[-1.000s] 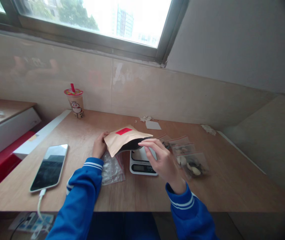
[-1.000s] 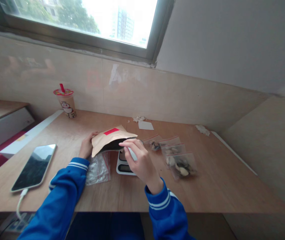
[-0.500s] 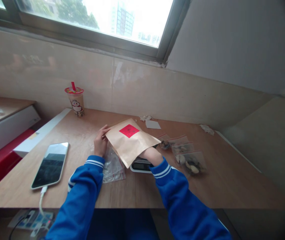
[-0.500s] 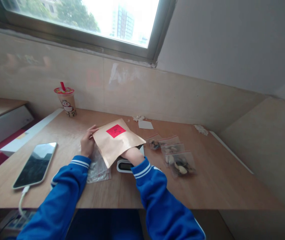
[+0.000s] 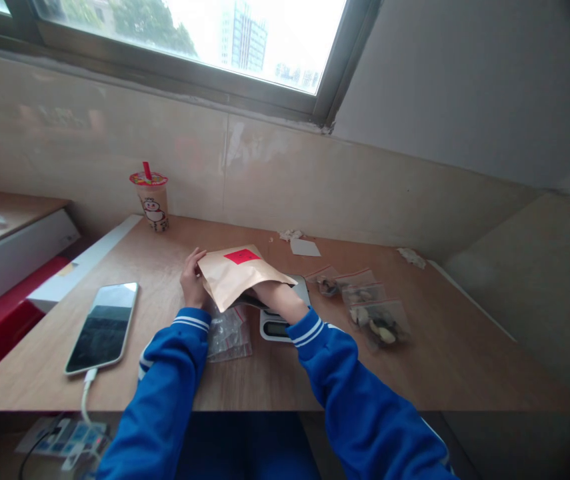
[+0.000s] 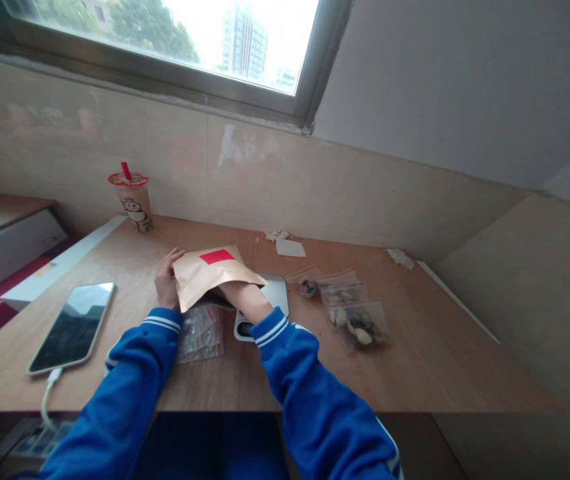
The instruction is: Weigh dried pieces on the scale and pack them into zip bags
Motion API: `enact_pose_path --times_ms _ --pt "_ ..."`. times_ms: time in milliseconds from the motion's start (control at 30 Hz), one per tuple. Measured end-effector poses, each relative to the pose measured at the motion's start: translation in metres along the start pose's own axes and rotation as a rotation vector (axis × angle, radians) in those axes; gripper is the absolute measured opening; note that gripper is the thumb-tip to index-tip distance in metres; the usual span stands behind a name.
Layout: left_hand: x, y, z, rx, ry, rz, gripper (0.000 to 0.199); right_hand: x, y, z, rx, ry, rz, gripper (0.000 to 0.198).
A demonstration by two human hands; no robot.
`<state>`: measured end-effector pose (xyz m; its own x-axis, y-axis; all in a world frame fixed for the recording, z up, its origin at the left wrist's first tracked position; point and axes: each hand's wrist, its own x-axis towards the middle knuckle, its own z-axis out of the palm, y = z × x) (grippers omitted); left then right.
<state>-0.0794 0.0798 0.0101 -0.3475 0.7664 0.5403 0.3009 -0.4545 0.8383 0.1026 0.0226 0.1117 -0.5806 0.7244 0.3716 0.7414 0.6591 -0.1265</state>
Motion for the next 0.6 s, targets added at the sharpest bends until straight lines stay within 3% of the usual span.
enact_pose_path --times_ms 233,400,600 --pt "0.002 -0.012 -0.001 0.013 -0.061 -0.04 0.036 -0.009 -0.017 -0.05 -0.07 -0.07 -0.07 0.027" --pt "0.001 -0.018 0.001 0.044 -0.106 -0.015 0.039 -0.02 -0.012 -0.064 0.037 0.066 -0.067 0.013" --pt "0.002 -0.02 0.002 0.087 -0.128 -0.012 0.036 -0.03 -0.004 -0.067 0.256 0.203 -0.025 0.017"
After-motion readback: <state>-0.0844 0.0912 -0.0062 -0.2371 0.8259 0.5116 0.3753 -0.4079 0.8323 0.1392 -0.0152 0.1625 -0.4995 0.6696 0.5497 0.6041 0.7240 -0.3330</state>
